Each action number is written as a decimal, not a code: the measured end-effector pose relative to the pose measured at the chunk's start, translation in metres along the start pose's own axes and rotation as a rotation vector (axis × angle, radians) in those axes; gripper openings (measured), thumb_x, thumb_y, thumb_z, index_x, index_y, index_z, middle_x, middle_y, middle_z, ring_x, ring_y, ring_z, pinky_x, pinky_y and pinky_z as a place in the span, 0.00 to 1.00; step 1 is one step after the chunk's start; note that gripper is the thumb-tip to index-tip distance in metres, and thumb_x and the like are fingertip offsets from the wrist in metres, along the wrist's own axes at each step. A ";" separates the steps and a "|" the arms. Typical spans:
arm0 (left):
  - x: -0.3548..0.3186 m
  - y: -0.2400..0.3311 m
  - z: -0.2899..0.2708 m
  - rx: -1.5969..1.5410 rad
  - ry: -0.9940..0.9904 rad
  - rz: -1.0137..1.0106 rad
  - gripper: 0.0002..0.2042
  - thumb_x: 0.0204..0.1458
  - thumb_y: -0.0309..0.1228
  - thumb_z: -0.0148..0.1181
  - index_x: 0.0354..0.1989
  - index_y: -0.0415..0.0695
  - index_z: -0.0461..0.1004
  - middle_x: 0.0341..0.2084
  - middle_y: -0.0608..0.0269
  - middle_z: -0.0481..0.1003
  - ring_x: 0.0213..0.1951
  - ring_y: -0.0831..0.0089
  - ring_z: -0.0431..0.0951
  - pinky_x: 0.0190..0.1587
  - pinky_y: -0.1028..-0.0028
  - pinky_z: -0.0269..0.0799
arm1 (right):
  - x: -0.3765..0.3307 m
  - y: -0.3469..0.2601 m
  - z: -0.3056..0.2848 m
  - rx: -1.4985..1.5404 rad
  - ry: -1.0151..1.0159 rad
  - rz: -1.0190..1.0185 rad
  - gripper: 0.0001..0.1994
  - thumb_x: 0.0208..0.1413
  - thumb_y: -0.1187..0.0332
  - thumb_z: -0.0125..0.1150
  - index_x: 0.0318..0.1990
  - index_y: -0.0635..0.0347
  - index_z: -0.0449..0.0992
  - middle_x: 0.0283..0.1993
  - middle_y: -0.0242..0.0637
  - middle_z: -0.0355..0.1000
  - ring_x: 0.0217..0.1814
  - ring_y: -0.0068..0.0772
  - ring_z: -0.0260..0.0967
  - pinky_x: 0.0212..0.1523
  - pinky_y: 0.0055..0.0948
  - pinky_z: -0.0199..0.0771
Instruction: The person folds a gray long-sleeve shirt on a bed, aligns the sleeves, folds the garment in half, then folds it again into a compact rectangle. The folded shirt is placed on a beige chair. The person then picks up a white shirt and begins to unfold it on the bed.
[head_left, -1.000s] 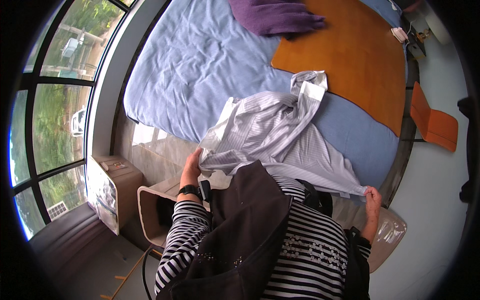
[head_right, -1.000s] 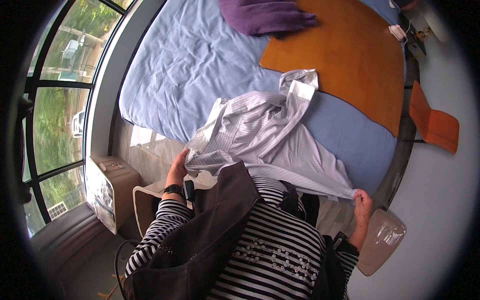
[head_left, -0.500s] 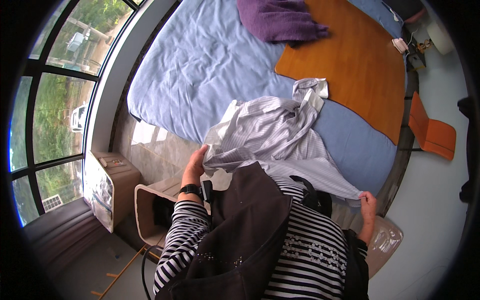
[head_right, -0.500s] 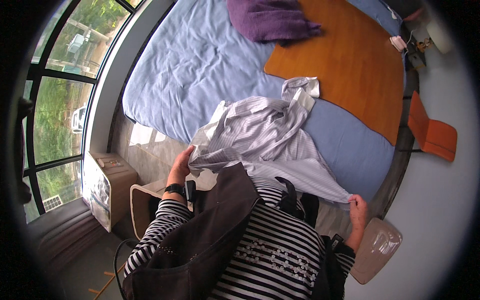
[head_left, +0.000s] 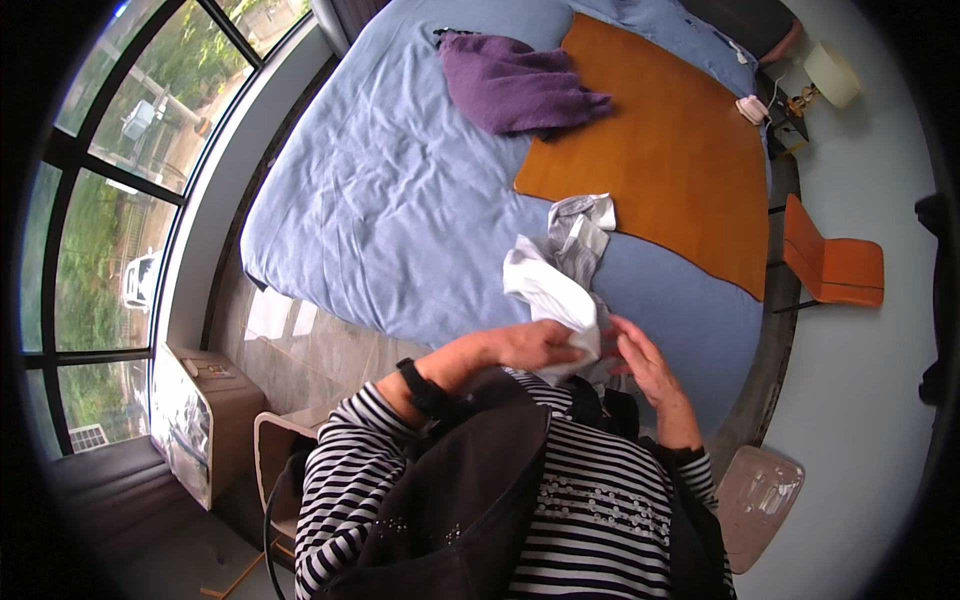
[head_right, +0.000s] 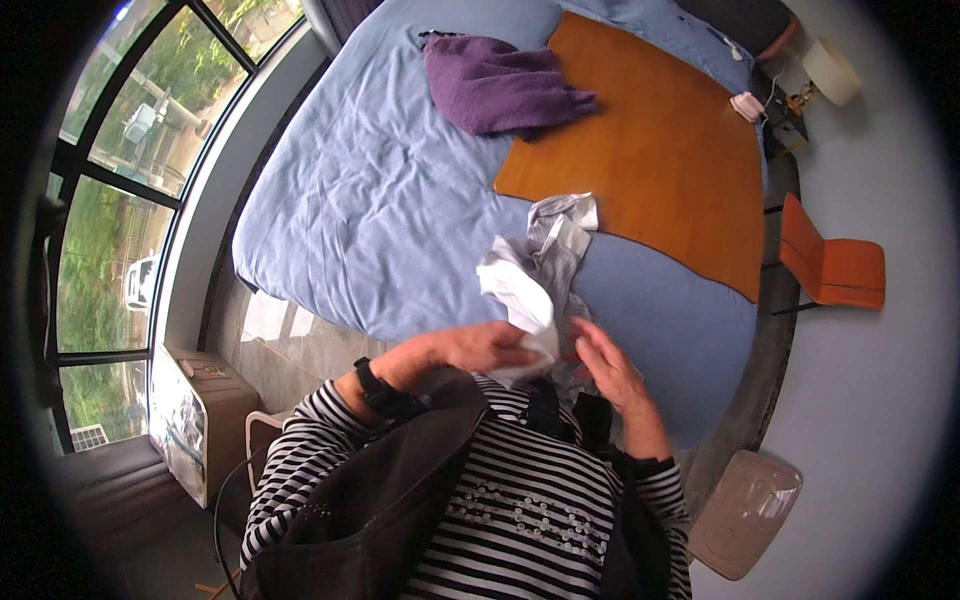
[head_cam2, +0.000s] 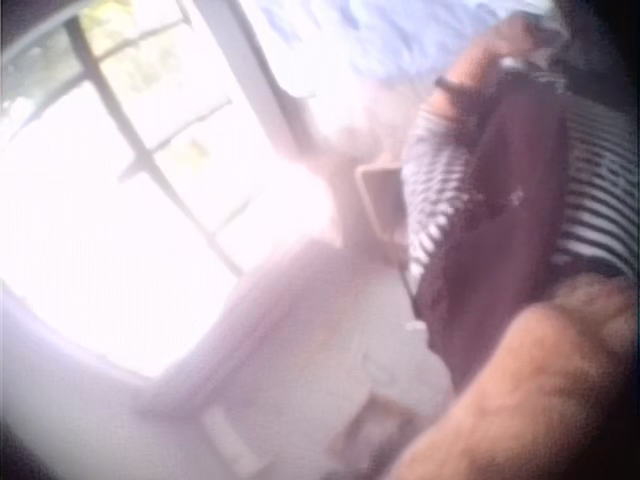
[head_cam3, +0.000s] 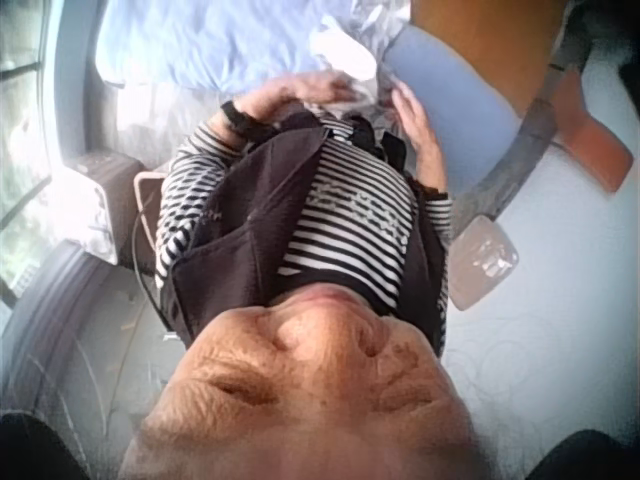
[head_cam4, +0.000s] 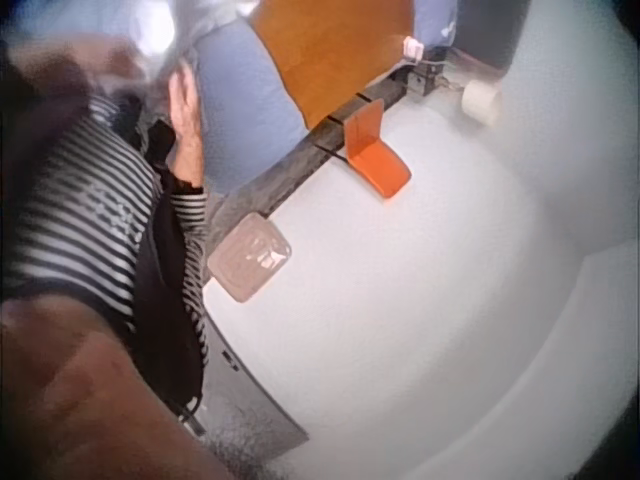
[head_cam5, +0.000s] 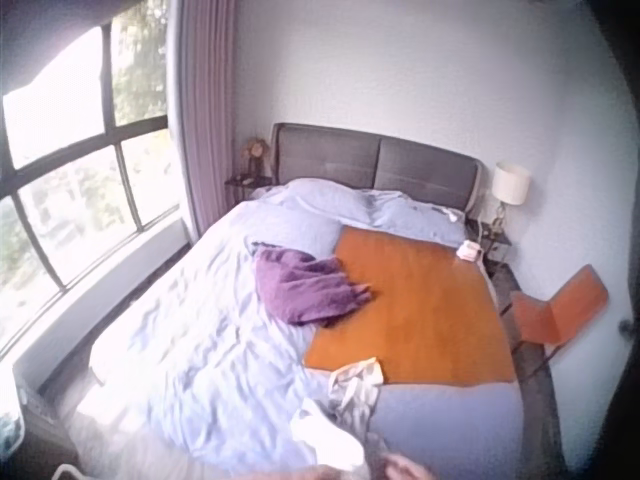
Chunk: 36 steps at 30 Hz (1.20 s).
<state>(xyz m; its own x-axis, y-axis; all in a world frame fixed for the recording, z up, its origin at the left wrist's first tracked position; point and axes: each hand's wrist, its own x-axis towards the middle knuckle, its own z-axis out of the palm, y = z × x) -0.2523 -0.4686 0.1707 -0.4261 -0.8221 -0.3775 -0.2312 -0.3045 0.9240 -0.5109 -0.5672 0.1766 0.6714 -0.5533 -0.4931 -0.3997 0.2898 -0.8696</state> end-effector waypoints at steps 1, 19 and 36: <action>0.006 0.016 0.010 0.026 -0.068 0.107 0.17 0.64 0.39 0.56 0.52 0.38 0.76 0.40 0.57 0.80 0.45 0.73 0.76 0.51 0.69 0.71 | 0.011 -0.009 0.011 -0.143 0.046 -0.101 0.24 0.69 0.56 0.50 0.68 0.57 0.65 0.63 0.40 0.68 0.60 0.35 0.68 0.56 0.33 0.71; -0.064 -0.013 -0.036 0.065 -0.141 0.041 0.16 0.53 0.29 0.66 0.49 0.36 0.78 0.34 0.62 0.82 0.37 0.76 0.77 0.42 0.72 0.74 | -0.013 0.000 -0.055 -0.844 -0.537 0.055 0.21 0.46 0.52 0.71 0.36 0.62 0.79 0.27 0.48 0.73 0.30 0.44 0.72 0.36 0.38 0.70; -0.276 -0.016 -0.296 1.189 1.244 -0.153 0.09 0.54 0.35 0.62 0.42 0.54 0.83 0.34 0.58 0.82 0.37 0.59 0.82 0.40 0.65 0.78 | 0.198 -0.265 0.043 -1.556 0.092 -0.646 0.12 0.47 0.64 0.62 0.42 0.46 0.75 0.44 0.38 0.79 0.50 0.47 0.75 0.53 0.46 0.70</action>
<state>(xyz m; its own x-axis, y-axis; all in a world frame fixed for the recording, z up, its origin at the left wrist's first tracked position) 0.1280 -0.3791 0.2775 0.4046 -0.8457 0.3481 -0.9140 -0.3863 0.1239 -0.2451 -0.7202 0.3087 0.9459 -0.3221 -0.0399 -0.3235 -0.9455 -0.0370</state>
